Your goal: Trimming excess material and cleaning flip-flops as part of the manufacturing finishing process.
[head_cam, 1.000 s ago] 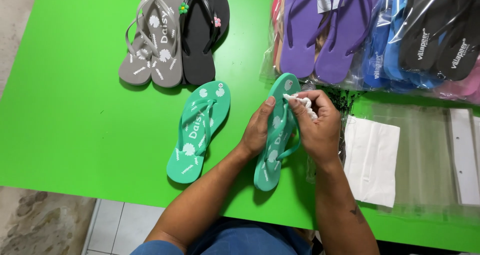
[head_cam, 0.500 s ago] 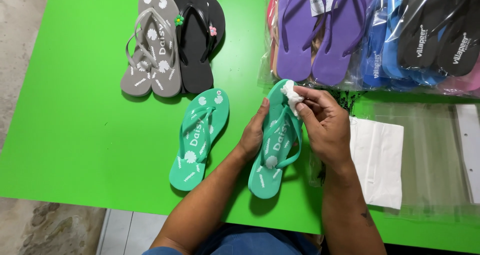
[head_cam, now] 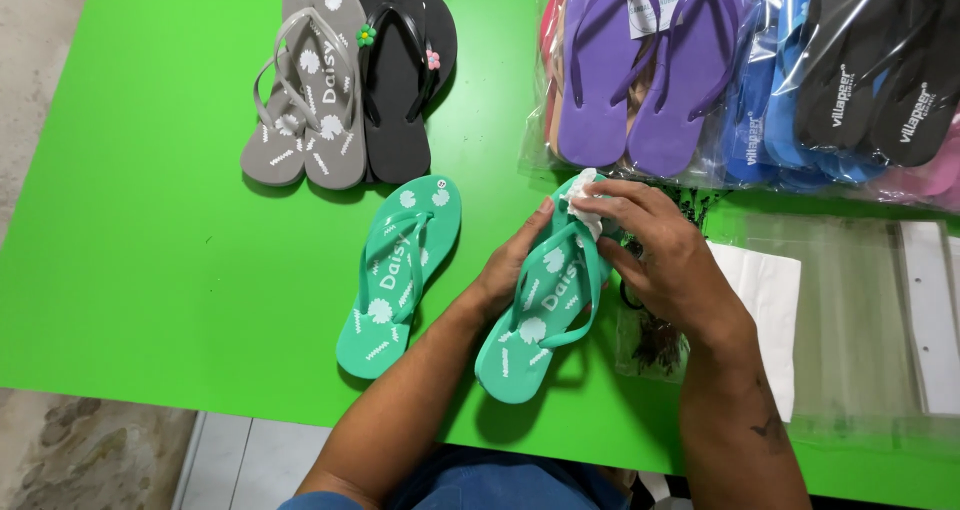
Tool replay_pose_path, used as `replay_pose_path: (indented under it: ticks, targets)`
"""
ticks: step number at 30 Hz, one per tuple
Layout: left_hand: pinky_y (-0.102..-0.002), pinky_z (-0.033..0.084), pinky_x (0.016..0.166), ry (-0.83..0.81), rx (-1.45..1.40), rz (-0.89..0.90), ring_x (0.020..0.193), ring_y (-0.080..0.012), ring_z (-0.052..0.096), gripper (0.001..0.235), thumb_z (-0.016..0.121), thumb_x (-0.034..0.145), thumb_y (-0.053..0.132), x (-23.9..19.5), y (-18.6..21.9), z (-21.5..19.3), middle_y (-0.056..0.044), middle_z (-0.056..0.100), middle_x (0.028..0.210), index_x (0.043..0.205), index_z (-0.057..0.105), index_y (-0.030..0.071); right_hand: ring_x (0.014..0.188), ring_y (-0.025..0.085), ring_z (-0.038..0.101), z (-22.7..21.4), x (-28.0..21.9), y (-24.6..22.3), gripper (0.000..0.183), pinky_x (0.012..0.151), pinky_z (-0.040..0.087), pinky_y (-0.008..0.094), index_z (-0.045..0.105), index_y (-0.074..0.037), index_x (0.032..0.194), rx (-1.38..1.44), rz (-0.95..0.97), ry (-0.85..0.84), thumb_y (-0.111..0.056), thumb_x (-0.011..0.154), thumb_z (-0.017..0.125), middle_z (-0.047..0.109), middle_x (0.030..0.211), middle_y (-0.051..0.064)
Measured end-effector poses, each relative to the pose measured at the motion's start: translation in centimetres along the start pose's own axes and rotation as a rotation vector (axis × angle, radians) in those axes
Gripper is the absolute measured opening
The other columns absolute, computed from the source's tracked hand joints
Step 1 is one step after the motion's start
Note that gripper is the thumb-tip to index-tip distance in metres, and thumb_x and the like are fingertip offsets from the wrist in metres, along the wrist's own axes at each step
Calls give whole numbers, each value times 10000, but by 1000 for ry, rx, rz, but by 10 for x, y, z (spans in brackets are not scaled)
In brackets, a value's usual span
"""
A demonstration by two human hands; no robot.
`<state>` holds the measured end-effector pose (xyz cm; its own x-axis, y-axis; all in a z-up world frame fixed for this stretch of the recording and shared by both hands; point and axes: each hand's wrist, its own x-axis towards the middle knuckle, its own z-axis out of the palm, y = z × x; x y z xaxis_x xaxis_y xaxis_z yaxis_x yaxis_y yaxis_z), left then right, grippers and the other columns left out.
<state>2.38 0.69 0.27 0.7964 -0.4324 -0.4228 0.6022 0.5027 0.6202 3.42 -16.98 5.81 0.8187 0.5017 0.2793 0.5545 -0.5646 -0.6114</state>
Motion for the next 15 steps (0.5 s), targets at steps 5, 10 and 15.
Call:
replay_pose_path:
  ticks: [5,10,15]
  targets:
    - [-384,585,968,7,32,-33,860,-182,711,613,661,966,587,6,-11,-18,-157,746,1029,1344,672,104,1165,374,646,15,2,13,290,952,538,507,683,-39,1094,-176,-113,95,75,838,759,643,1287,143]
    - [-420,595,946,43,-58,-16,857,-194,716,595,669,948,572,-12,11,-3,-161,743,1045,1297,687,91,1073,310,677,24,-4,19,278,911,547,440,693,-40,1194,-209,-132,192,28,927,731,687,1166,107]
    - [-449,651,824,46,-167,-7,739,-222,749,555,708,910,575,-25,23,7,-167,768,920,1135,758,70,918,275,692,27,-6,17,272,790,566,392,727,-50,1221,-62,1,247,-22,952,755,728,1042,105]
